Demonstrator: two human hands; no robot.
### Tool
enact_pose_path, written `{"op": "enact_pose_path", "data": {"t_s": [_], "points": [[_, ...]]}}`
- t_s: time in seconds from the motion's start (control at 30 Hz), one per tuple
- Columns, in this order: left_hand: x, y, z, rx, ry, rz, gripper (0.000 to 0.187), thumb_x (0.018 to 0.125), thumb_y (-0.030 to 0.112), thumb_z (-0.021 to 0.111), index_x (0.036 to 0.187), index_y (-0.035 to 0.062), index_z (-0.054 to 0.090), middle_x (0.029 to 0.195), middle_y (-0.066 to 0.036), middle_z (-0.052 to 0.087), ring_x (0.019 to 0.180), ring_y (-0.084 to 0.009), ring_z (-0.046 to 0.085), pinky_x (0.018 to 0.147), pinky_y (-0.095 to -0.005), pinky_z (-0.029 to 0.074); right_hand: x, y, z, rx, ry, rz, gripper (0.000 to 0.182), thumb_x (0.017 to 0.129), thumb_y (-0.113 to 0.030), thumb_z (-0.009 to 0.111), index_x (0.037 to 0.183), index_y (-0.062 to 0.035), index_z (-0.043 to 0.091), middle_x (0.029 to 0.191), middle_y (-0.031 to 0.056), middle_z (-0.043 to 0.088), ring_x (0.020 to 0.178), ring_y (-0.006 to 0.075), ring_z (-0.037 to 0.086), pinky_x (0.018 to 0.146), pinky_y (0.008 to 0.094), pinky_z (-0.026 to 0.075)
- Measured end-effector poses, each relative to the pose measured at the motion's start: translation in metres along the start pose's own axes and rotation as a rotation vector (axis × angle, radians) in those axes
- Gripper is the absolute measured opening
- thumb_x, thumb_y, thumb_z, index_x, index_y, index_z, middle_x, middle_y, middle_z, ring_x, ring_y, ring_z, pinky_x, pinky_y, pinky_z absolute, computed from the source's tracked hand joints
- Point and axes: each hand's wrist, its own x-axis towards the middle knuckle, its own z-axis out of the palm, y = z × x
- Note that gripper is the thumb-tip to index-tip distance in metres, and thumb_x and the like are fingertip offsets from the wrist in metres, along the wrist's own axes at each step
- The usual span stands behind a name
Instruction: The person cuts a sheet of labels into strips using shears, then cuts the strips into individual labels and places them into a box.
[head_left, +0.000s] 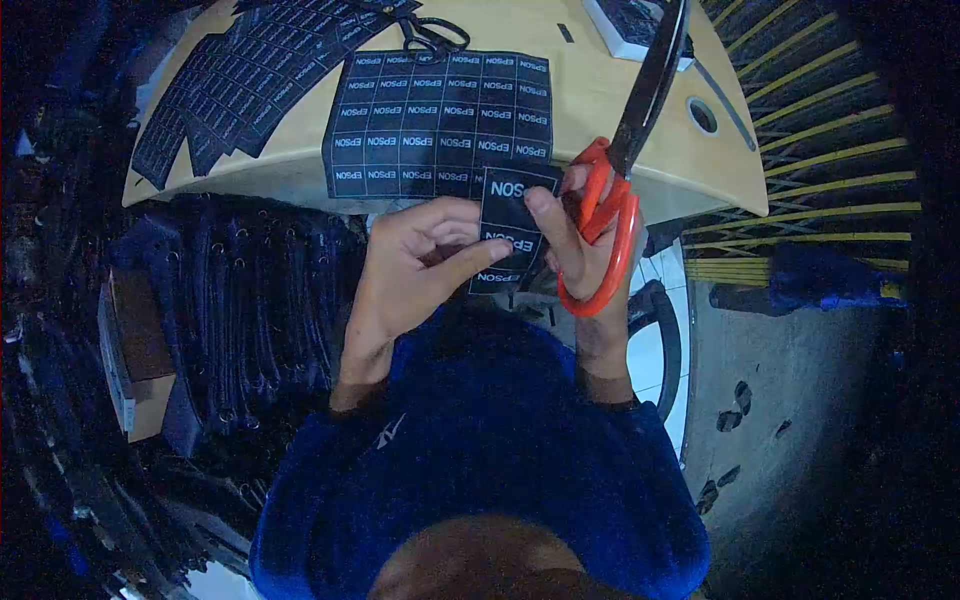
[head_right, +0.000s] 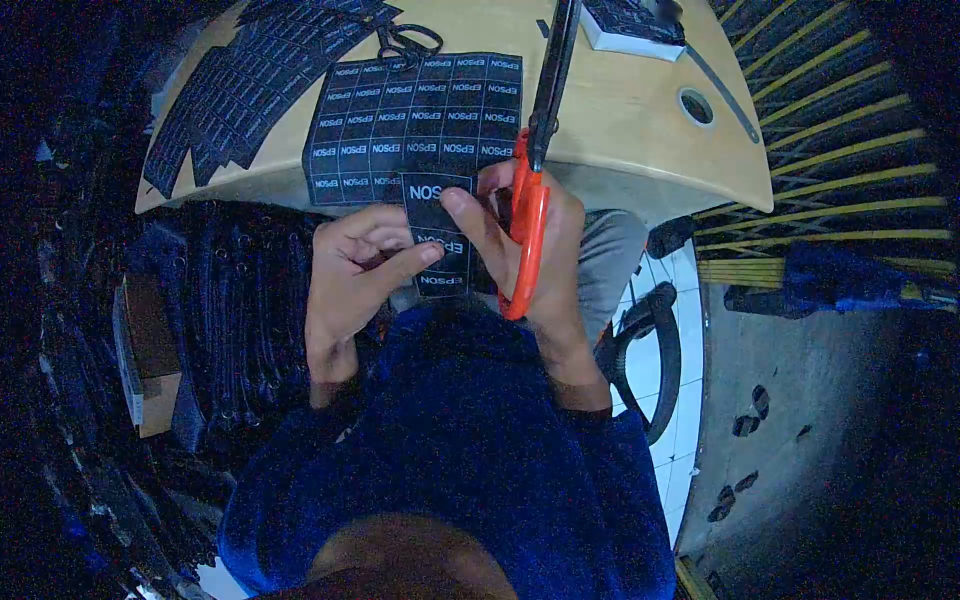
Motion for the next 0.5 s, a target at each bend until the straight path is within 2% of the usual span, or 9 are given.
{"op": "enact_pose_path", "data": {"t_s": [0.13, 0.33, 0.5], "points": [[-0.0004, -0.0043, -0.0016, -0.007, -0.033, 0.014, 0.022, 0.078, -0.006, 0.062, 0.099, -0.0063, 0.057, 0.092, -0.01, 0.065, 0.085, -0.0114, 0.061, 0.075, -0.0237, 0.049, 0.0002, -0.0012, -0.0006, -0.029, -0.007, -0.014, 0.023, 0.072, -0.014, 0.075, 0.074, -0.0017, 0.055, 0.056, -0.0016, 0.048, 0.05, 0.0043, 0.04, 0.044, 0.0207, 0.031], [-0.0003, -0.0004, 0.0011, -0.006, -0.029, 0.02, 0.028, 0.075, -0.009, 0.063, 0.102, -0.0072, 0.056, 0.093, -0.014, 0.065, 0.087, -0.0148, 0.062, 0.078, -0.0263, 0.049, 0.0006, -0.0051, 0.0006, 0.006, -0.017, -0.026, 0.023, 0.072, -0.013, 0.075, 0.071, -0.0021, 0.054, 0.055, -0.002, 0.047, 0.049, 0.004, 0.039, 0.044, 0.0204, 0.03], [-0.0005, 0.0005, 0.001, -0.027, -0.05, 0.042, 0.026, 0.077, -0.009, 0.062, 0.102, -0.0067, 0.057, 0.095, -0.012, 0.064, 0.088, -0.0128, 0.06, 0.079, -0.0251, 0.049, 0.0004, -0.0042, -0.0002, -0.036, -0.009, 0.005, 0.023, 0.072, -0.013, 0.074, 0.07, -0.0022, 0.054, 0.054, -0.0025, 0.045, 0.049, 0.0037, 0.038, 0.044, 0.0204, 0.029]]}}
